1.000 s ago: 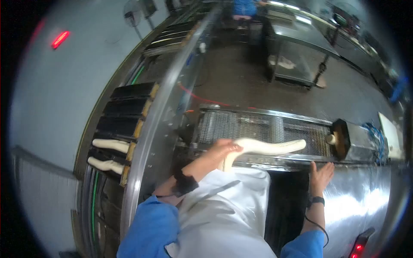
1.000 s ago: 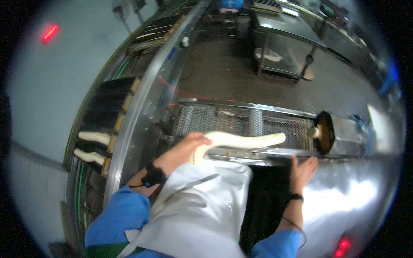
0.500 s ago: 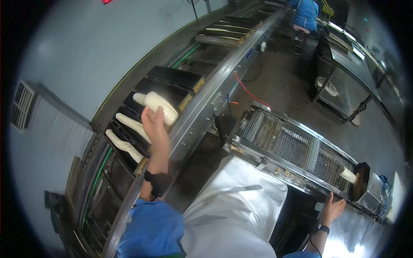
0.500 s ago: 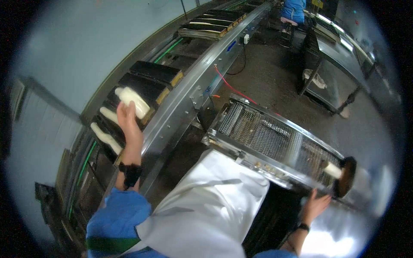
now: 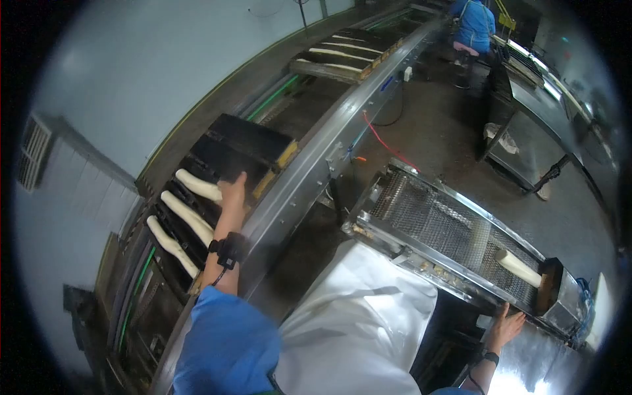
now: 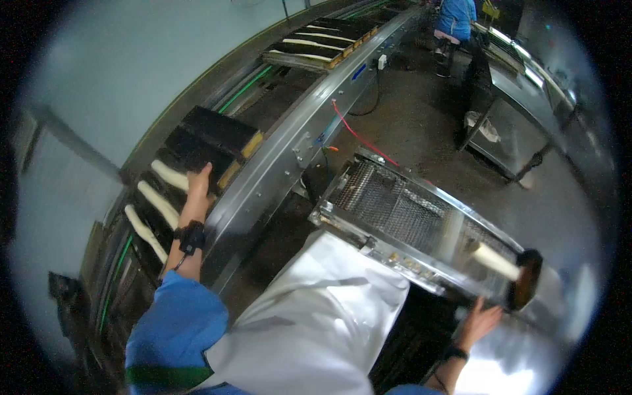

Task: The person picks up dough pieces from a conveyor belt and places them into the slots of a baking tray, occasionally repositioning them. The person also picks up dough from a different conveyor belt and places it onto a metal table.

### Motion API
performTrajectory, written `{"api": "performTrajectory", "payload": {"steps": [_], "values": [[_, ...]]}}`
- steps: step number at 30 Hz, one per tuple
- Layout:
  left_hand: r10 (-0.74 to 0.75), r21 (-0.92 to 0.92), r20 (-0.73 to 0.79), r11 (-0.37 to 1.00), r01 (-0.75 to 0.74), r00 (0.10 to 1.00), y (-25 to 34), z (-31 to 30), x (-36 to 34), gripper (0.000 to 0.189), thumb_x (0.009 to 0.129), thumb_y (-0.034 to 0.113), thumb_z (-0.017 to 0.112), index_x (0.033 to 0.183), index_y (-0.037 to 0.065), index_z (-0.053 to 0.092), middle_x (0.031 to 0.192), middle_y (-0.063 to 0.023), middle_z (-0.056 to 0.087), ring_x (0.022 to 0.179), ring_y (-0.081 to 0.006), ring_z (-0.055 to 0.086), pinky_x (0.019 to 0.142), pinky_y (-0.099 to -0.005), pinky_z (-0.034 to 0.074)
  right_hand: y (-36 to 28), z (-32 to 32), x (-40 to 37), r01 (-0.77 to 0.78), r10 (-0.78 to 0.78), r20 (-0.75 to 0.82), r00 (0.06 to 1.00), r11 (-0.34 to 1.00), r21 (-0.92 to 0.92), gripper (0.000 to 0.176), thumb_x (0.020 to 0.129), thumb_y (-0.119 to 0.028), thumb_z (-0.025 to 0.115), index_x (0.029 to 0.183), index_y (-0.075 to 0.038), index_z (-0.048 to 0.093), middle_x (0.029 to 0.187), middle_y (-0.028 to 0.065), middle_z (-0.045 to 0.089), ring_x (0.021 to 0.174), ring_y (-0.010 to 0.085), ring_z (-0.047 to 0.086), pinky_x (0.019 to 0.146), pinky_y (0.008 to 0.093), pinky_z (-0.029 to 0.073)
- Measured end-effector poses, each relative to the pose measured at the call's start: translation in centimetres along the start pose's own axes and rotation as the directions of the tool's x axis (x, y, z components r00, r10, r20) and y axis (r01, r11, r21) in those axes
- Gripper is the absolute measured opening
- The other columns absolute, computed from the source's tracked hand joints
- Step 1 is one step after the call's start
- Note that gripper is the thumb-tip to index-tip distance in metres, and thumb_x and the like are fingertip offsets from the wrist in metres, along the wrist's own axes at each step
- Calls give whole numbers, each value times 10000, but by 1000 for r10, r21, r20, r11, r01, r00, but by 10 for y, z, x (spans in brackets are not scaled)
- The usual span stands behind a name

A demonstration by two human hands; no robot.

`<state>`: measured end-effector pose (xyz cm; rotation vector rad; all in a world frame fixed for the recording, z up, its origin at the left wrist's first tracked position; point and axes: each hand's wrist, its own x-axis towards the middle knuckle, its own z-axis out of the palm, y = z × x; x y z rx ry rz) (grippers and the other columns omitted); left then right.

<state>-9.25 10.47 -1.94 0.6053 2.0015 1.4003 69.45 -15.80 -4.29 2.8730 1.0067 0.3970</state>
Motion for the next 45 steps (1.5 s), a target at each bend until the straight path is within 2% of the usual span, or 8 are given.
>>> {"api": "performTrajectory", "payload": {"steps": [2,5,11,23,32,35,40,45], "values": [[61,469,-228,881,55,972,-2,10,1,958,783,510,703,1480,-15,306,1512,-352,189,1378,-433,314,1136,-396,266,6,8,1,38,-31,-40,999,977,209,816,967,-599,378,1417,81,353,1472,298,343,1377,416,308,1151,464,228],[22,405,-140,914,37,990,9,12,-11,999,756,553,708,1503,37,290,1538,-357,59,1431,-448,193,1178,-388,170,-7,12,9,205,-114,-342,933,949,241,642,979,-418,488,1384,70,392,1439,297,382,1349,436,335,1141,482,248],[7,385,-59,923,16,998,22,24,-11,1077,644,456,815,1512,83,298,1552,-330,-66,1451,-423,148,1176,-348,181,-137,-23,22,432,-384,-234,893,877,209,643,779,44,545,1404,9,397,1434,247,413,1342,442,352,1135,517,269],[51,394,157,912,-110,986,45,65,5,1144,596,234,908,1526,150,248,1559,-311,-74,1468,-396,105,1172,-366,240,-230,-92,-1,695,-703,-46,710,689,208,427,728,-61,607,1153,-92,591,1160,107,606,1202,333,510,1143,544,235],[158,375,157,904,-207,975,47,85,13,1177,604,283,896,1528,55,204,1549,-340,-44,1463,-421,107,1178,-401,212,-263,-145,-35,512,-580,54,813,756,407,534,668,-166,837,1092,-18,549,1083,190,638,962,372,637,796,430,539],[148,321,150,928,-190,977,47,85,10,1178,606,287,893,1527,48,198,1543,-351,-41,1458,-433,112,1181,-398,204,-285,-191,-14,231,-566,-115,816,138,963,447,802,-61,696,1214,-6,531,1039,123,680,923,240,671,810,359,557],[162,380,119,904,-195,980,43,73,4,1182,597,288,895,1525,44,204,1546,-346,-29,1456,-426,132,1181,-386,207,-313,-347,-34,-180,-747,-352,564,-528,830,491,921,-303,642,1253,23,486,1128,199,634,1000,319,672,806,460,601],[210,371,120,897,-240,970,34,45,-9,1163,597,280,890,1520,40,225,1548,-345,-10,1454,-424,148,1178,-375,213,-349,-393,-83,-262,-724,-621,300,-689,676,950,851,-306,707,1550,-99,98,1506,276,288,1334,383,426,1085,461,400]]}}
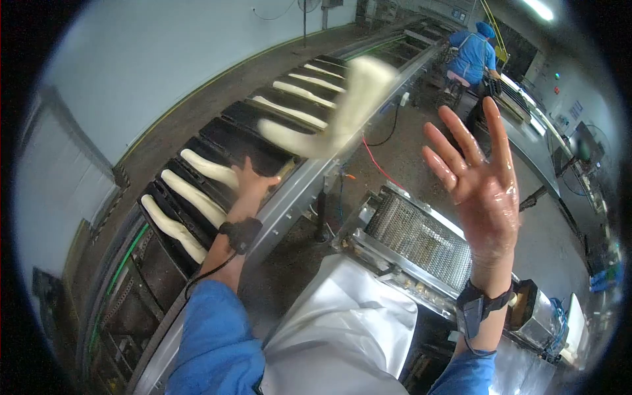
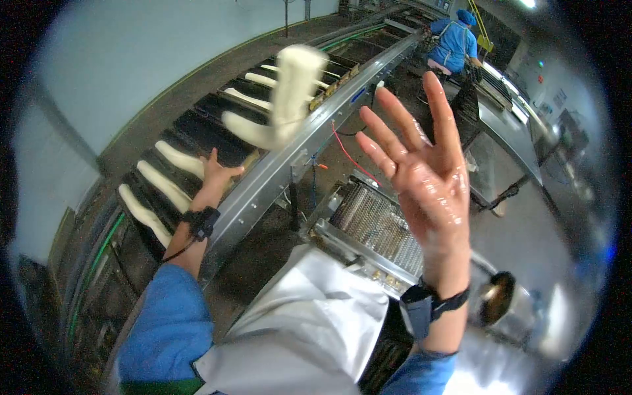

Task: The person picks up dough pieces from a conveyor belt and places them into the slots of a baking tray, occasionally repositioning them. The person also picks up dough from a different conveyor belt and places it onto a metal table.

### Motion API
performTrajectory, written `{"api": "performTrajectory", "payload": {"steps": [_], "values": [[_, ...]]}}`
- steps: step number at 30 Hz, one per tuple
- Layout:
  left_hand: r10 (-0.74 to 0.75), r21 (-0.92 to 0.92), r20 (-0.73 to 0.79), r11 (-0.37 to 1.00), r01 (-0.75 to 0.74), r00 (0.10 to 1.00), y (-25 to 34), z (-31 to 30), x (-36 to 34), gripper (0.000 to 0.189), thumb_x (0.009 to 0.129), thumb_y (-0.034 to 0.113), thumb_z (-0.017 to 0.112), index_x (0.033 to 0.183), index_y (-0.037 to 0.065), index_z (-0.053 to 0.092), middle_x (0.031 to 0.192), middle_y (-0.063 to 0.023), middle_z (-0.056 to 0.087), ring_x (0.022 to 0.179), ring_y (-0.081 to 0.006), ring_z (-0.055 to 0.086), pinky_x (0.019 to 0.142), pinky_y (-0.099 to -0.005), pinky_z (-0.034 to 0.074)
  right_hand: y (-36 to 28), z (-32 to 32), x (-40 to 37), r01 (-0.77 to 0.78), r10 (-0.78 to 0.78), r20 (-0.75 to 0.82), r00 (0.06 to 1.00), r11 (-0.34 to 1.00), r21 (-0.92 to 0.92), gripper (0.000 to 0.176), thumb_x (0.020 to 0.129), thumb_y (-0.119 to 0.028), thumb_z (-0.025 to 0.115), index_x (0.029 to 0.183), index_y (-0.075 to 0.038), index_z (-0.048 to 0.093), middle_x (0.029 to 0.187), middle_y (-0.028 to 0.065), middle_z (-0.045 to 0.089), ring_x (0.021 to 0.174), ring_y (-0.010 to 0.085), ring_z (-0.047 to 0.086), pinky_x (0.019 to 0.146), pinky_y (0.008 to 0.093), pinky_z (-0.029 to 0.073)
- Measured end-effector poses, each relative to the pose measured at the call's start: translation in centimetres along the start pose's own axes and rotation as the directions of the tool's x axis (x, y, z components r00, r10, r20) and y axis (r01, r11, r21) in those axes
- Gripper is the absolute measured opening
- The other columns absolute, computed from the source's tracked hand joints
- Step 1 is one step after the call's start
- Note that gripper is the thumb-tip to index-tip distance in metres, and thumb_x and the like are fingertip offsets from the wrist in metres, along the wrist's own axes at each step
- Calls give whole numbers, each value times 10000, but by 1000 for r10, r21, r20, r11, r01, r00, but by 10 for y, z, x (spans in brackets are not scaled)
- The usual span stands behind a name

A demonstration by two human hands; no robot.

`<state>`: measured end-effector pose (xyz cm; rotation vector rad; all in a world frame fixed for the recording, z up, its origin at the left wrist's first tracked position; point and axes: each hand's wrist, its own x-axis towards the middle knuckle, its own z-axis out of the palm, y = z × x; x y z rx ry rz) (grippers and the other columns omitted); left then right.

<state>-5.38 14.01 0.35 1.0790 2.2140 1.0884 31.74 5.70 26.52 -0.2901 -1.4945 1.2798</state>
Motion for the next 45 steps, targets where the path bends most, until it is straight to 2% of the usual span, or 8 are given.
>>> {"api": "performTrajectory", "payload": {"steps": [5,9,11,18,30,38,40,45], "values": [[7,-111,39,994,-3,999,-12,-28,-27,1147,609,241,880,1525,53,217,1550,-342,-8,1449,-425,165,1172,-382,231,33,-52,-46,-272,245,-122,962,906,-324,926,810,-211,761,1545,-189,199,1551,220,250,1424,362,280,1123,466,353],[-28,-168,40,985,34,999,-4,-55,-59,1069,631,149,864,1514,64,267,1559,-318,-29,1435,-400,226,1128,-369,330,83,-175,-153,-525,416,-407,813,223,-821,770,831,-40,671,1497,-101,290,1511,227,318,1415,386,285,1137,498,323],[-31,-157,48,987,38,998,-7,-63,-67,1034,637,132,860,1503,62,298,1562,-310,-28,1427,-390,250,1083,-361,386,93,-229,-214,-505,346,-600,722,-331,-798,835,707,21,711,1451,-23,332,1498,205,350,1402,425,284,1162,463,269],[-27,-384,14,923,30,1000,-54,-95,-78,748,728,242,822,1393,94,513,1584,-265,53,1457,-333,208,1157,-360,231,45,-329,-384,-406,126,-779,614,-796,-449,628,764,-38,614,1368,-88,453,1401,187,447,1340,411,373,1043,550,385],[-127,214,-193,962,168,973,-104,-126,-98,905,627,337,874,1420,197,462,1545,-266,179,1422,-427,226,1136,-454,282,36,-317,-341,-439,162,-768,619,-740,-510,318,707,-79,669,1020,-22,691,1046,273,647,996,403,622,897,449,490],[-325,185,-295,903,388,899,-93,-151,-128,955,598,216,797,1459,290,389,1564,-235,159,1434,-395,215,1105,-642,207,-60,-114,-154,-642,74,-761,645,593,-486,615,735,-180,729,1275,-11,490,1214,132,542,1070,252,570,881,389,497],[-338,109,-356,911,398,871,-97,-159,-136,938,592,222,772,1454,273,405,1561,-217,193,1441,-383,209,1131,-615,165,-62,-120,-134,-374,155,-426,892,782,-499,724,727,-245,751,1347,-37,439,1315,154,470,1203,278,503,975,433,469],[-202,139,-503,941,310,840,-128,-176,-151,752,726,305,723,1420,183,461,1530,-234,266,1427,-379,233,1155,-522,167,-18,34,-59,-328,333,-31,942,938,108,910,656,-188,856,1402,30,384,1438,211,415,1298,357,463,1074,503,397]]}}
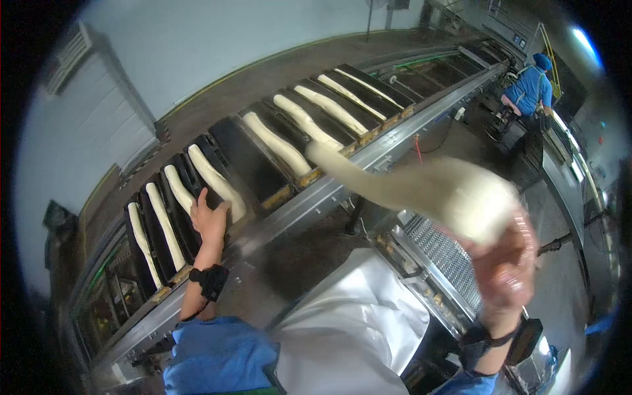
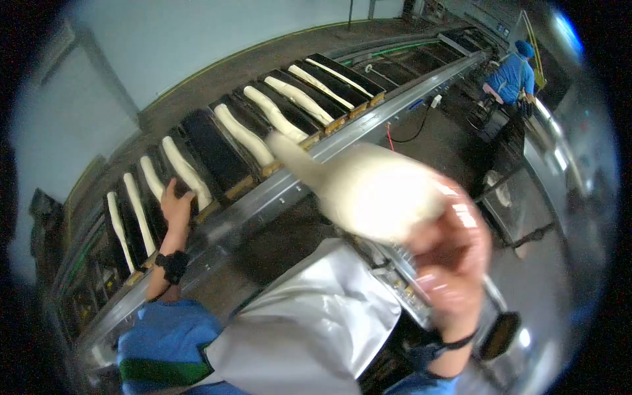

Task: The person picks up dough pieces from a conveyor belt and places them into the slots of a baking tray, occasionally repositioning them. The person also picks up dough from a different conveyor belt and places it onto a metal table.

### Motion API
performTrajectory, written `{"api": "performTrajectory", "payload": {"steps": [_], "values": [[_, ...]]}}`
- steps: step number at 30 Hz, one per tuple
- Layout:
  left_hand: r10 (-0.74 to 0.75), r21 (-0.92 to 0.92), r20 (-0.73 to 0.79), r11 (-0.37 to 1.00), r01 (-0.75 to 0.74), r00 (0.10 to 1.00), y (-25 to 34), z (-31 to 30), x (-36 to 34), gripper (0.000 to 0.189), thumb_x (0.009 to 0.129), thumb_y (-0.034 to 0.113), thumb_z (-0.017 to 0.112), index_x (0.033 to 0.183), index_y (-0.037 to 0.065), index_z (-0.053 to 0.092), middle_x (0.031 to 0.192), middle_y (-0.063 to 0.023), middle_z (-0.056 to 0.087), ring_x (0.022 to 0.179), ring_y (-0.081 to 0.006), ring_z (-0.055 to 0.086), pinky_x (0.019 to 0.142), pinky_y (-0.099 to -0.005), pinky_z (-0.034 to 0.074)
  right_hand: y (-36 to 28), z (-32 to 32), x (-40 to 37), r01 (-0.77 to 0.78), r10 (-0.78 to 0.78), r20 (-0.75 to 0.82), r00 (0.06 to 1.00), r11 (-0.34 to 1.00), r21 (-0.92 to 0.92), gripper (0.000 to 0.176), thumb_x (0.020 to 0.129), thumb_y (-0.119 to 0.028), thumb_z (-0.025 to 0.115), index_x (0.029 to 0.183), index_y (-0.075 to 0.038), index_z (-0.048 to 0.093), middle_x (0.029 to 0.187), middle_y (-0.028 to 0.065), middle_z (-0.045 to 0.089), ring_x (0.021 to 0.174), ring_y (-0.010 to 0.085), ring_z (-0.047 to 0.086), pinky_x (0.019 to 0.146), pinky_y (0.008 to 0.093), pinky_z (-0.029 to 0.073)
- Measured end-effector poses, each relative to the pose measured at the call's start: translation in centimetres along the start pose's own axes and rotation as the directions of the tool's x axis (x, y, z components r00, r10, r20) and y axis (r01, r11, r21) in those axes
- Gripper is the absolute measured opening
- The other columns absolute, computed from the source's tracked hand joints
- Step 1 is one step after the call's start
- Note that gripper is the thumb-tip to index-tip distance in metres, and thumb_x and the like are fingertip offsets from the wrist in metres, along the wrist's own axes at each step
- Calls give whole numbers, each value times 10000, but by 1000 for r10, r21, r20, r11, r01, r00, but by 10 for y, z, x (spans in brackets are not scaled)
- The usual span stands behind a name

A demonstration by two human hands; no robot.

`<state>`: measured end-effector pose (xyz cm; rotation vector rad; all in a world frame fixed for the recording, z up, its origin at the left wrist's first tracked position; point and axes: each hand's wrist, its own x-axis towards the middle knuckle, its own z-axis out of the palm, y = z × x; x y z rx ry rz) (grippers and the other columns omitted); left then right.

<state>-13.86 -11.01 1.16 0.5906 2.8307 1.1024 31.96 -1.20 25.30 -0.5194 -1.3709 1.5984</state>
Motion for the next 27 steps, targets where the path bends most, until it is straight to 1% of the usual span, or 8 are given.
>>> {"api": "performTrajectory", "payload": {"steps": [3,10,14,15,16,18,22,27], "values": [[187,-55,-138,979,-196,973,-14,-6,2,582,878,352,613,1398,124,483,1508,-251,296,1412,-382,250,1157,-468,185,37,36,25,-4,-76,485,871,987,161,966,650,28,786,1482,14,294,1550,211,272,1434,401,255,1128,518,296],[322,-289,-120,894,-343,939,24,7,0,474,1028,354,398,1391,58,473,1502,-248,313,1415,-373,255,1157,-442,187,64,-62,7,-98,124,45,991,919,-382,849,739,-127,778,1468,-29,353,1503,177,377,1409,299,335,1132,454,318],[324,-348,-31,883,-314,946,47,37,-5,485,1026,334,408,1424,58,422,1518,-227,292,1426,-357,240,1163,-434,187,109,-225,-84,-499,31,-551,834,469,-729,808,813,-262,747,1475,-42,339,1508,206,353,1417,357,298,1146,493,283],[403,-296,-59,866,-402,913,50,40,-9,474,1020,318,429,1417,57,428,1518,-225,290,1425,-355,242,1163,-436,190,122,-276,-134,-543,-76,-558,826,155,-825,807,828,-287,734,1481,-44,327,1516,220,330,1423,383,266,1149,504,266],[463,-255,-78,847,-466,883,55,44,-14,466,1017,311,440,1408,58,438,1517,-219,293,1423,-353,244,1162,-438,193,130,-309,-185,-574,-177,-548,818,-180,-799,806,843,-311,721,1486,-46,315,1524,233,308,1430,409,235,1153,514,250],[569,-266,-64,782,-564,820,77,56,-29,457,1014,305,451,1399,59,448,1516,-212,297,1422,-351,246,1161,-440,196,124,-315,-262,-768,-197,-749,632,-287,-572,808,862,-359,687,1496,-48,295,1537,239,276,1434,422,209,1164,514,217],[865,-253,42,494,-832,500,131,84,-74,422,998,259,488,1367,54,482,1516,-195,306,1419,-345,258,1150,-446,229,119,-279,-400,-959,-154,-987,47,-284,-2,885,914,-564,510,1535,-42,158,1592,217,122,1471,383,114,1189,521,85],[856,-309,507,291,-905,102,180,104,-103,393,894,104,611,1267,-7,557,1493,-200,351,1385,-367,319,1134,-439,290,87,-178,-444,-977,-217,-969,114,-204,-69,1025,756,-403,725,1520,-8,166,1590,224,117,1483,350,88,1185,540,78]]}}
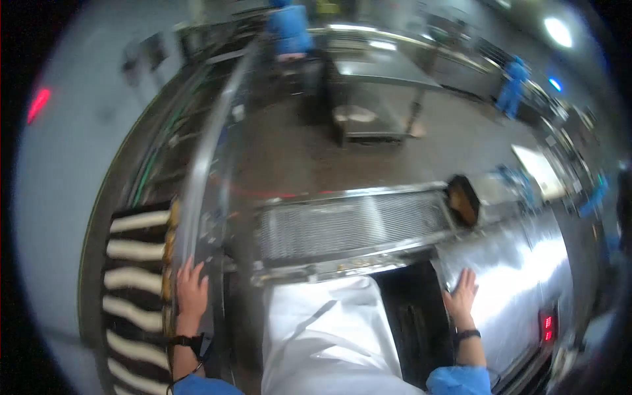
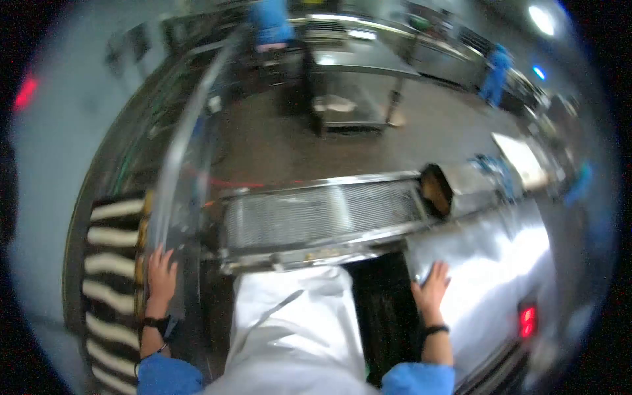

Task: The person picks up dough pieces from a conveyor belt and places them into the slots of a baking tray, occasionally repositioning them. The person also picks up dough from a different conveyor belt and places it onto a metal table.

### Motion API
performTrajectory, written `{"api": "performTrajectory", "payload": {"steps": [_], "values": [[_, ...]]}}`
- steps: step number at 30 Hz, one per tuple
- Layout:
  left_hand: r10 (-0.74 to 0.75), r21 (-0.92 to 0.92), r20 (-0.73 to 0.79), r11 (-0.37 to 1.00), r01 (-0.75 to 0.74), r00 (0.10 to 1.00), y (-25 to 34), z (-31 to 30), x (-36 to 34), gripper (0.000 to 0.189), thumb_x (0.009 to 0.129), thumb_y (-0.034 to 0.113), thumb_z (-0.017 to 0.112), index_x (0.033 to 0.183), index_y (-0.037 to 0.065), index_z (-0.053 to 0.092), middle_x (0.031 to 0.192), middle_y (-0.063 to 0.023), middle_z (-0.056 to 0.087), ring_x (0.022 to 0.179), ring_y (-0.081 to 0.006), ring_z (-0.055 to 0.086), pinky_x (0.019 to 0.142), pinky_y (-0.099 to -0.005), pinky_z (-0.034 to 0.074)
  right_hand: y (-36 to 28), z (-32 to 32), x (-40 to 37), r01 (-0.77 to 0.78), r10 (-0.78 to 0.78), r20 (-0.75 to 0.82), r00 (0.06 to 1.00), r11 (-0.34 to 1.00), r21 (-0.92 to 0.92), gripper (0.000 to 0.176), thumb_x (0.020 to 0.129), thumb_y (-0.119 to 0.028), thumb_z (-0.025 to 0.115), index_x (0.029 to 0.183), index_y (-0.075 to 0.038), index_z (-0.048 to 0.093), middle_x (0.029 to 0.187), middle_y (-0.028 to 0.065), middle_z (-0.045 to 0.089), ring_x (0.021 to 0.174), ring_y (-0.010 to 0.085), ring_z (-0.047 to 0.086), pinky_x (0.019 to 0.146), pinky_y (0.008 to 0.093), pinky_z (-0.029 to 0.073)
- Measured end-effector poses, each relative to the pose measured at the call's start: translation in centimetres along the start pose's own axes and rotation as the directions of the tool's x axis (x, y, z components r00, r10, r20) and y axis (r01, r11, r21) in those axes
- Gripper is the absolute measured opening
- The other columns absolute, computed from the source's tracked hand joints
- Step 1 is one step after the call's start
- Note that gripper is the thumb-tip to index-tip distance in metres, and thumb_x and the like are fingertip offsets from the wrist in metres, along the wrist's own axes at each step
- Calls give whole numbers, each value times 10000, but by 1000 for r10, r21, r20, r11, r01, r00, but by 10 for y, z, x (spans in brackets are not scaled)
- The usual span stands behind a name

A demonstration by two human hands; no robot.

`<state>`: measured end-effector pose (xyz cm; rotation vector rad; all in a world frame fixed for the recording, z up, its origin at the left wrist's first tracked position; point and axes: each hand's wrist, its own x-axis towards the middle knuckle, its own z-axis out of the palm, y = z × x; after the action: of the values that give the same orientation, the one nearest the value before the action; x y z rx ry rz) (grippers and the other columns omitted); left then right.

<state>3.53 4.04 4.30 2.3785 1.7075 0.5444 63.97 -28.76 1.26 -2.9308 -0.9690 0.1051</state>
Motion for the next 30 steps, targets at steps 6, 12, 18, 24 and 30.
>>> {"api": "performTrajectory", "payload": {"steps": [6,12,18,24,30], "values": [[155,150,75,975,-165,985,-14,5,41,454,785,6,650,1228,-34,559,1484,-224,353,1389,-386,312,1140,-446,286,0,-33,-22,-32,29,-56,998,998,-46,1021,735,-430,722,1484,45,216,1566,248,178,1473,358,131,1187,512,111],[105,135,-28,986,-100,994,-1,12,58,450,736,-6,626,1178,-65,571,1474,-235,364,1364,-403,344,1115,-456,316,-3,-19,20,12,-16,-141,990,999,-32,1021,750,-498,691,1466,76,245,1538,265,245,1460,361,184,1189,489,117],[96,146,-33,985,-90,995,16,2,59,394,745,-16,613,1130,-94,589,1455,-228,396,1328,-395,389,1092,-431,341,-32,-17,63,38,-32,-163,986,999,35,1003,808,-587,619,1456,91,264,1544,269,226,1464,359,170,1194,459,124],[109,139,-44,985,-102,993,3,8,60,380,733,-12,611,1104,-88,597,1446,-231,406,1330,-400,387,1096,-441,334,-53,-5,98,69,-51,-267,962,996,60,1079,813,-668,577,1467,107,207,1552,269,203,1459,363,179,1190,455,144],[99,143,-78,986,-87,992,-5,16,58,380,735,-3,616,1106,-86,596,1448,-230,405,1337,-395,382,1103,-441,331,-54,-4,104,138,-119,-272,955,989,50,1103,790,-658,612,1467,108,197,1555,268,192,1457,360,189,1188,444,161]]}}
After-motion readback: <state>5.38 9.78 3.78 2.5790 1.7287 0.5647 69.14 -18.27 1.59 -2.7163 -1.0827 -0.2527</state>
